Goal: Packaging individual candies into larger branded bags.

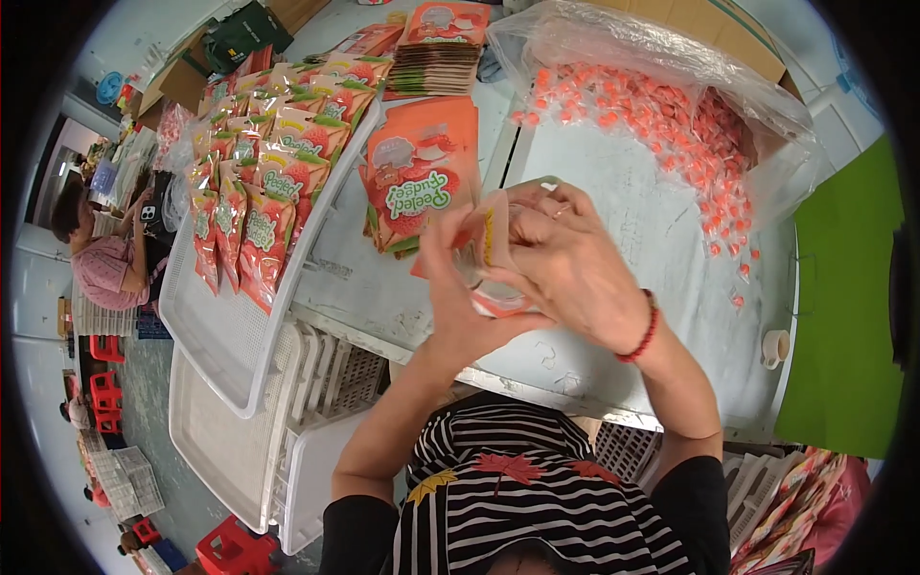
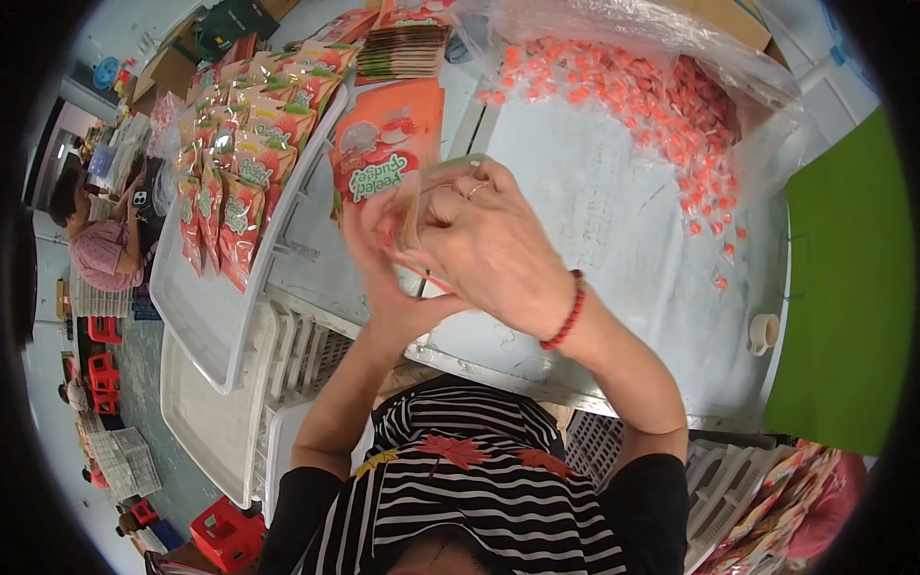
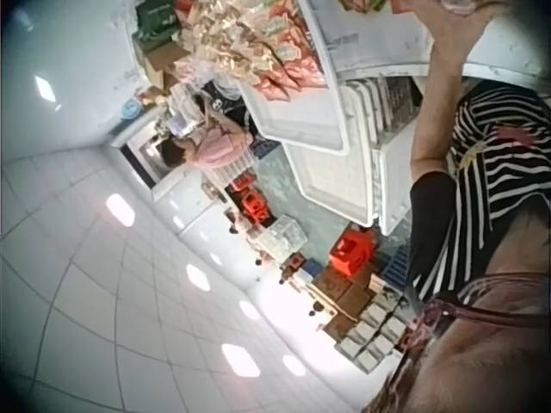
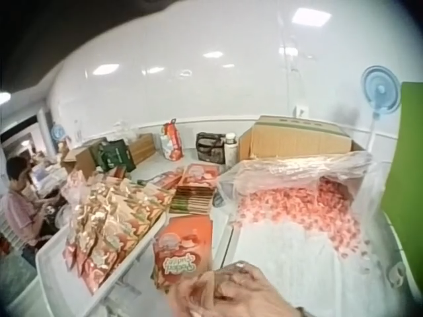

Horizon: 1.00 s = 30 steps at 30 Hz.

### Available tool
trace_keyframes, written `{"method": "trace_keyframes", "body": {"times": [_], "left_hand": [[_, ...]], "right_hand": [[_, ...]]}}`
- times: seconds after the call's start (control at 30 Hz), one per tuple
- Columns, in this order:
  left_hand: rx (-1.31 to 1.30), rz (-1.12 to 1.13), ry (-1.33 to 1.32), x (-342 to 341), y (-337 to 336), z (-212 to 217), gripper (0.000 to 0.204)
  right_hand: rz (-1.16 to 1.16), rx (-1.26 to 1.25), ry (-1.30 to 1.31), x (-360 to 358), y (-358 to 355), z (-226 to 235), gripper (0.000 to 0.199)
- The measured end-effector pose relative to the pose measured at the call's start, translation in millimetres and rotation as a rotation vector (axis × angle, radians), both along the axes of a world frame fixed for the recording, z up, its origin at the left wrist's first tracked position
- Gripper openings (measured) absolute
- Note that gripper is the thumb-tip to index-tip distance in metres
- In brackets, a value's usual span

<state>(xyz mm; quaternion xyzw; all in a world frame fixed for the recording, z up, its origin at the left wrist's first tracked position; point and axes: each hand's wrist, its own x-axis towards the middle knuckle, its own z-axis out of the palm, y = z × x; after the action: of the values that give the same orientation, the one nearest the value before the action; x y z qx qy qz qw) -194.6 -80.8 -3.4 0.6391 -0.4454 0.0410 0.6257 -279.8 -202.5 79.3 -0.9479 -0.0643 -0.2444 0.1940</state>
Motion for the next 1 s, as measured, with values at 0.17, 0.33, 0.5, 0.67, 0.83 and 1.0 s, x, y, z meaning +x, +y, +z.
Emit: {"method": "trace_keyframes", "body": {"times": [0.17, 0.33, 0.5, 0.67, 0.83, 1.0], "left_hand": [[0.119, -0.248, 0.341, 32, 25, 45, 0.053], [0.334, -0.41, 0.21, 36, 24, 57, 0.024], [0.137, -0.281, 0.443, 26, 37, 38, 0.03], [0.008, -0.271, 0.501, 18, 41, 39, 0.033], [0.036, -0.334, 0.55, 18, 45, 48, 0.033], [-0.098, -0.356, 0.733, 18, 48, 38, 0.026]], "right_hand": [[0.131, -0.02, 0.064, -14, -2, 31, 0.02], [0.229, -0.075, 0.177, -17, 3, 28, 0.023], [0.101, 0.023, 0.36, -23, -3, 33, 0.027], [0.166, 0.168, 0.4, -30, -3, 36, 0.022], [0.198, 0.04, -0.049, -36, 3, 40, 0.022], [0.039, 0.117, 0.142, -38, -11, 31, 0.021]]}}
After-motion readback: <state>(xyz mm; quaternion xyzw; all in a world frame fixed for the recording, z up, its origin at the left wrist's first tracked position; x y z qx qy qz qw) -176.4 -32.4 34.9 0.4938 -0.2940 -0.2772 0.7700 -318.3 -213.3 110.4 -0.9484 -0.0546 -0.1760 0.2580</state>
